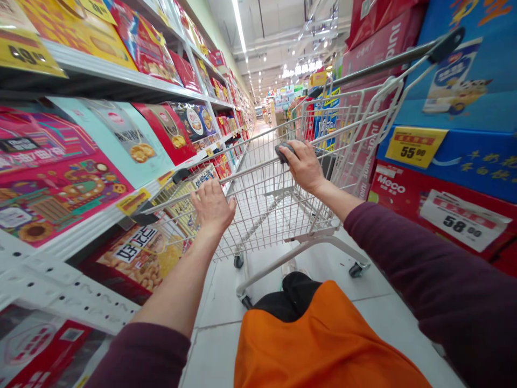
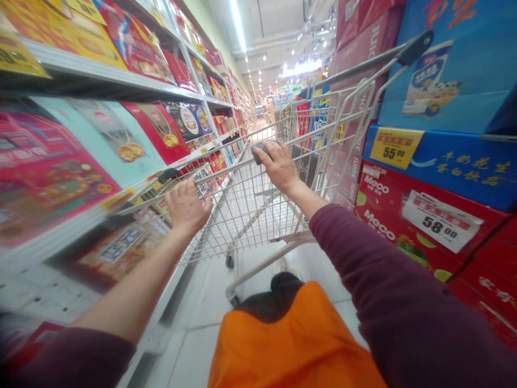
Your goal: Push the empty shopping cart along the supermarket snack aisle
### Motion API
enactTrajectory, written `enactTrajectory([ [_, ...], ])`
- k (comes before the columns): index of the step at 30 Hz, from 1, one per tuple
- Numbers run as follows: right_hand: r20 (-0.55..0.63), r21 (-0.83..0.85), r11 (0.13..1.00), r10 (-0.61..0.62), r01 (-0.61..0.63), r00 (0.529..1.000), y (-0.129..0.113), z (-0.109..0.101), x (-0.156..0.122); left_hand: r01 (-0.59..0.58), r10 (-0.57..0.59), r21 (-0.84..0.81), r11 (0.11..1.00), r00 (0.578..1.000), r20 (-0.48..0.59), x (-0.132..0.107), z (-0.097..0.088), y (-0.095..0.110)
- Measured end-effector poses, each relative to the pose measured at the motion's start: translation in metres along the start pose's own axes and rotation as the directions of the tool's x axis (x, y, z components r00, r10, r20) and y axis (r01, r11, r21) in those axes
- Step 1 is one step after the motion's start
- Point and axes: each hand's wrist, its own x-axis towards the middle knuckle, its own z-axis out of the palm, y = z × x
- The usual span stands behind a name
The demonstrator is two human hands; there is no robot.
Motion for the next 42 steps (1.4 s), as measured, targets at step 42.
enactTrajectory([
  [42,0.14,0.11,0.973,-0.215,0.2,0.967,-0.11,0.037,0.009,0.041,-0.041,0.106,0.993,0.999,-0.001,-0.01,-0.003,-0.015],
])
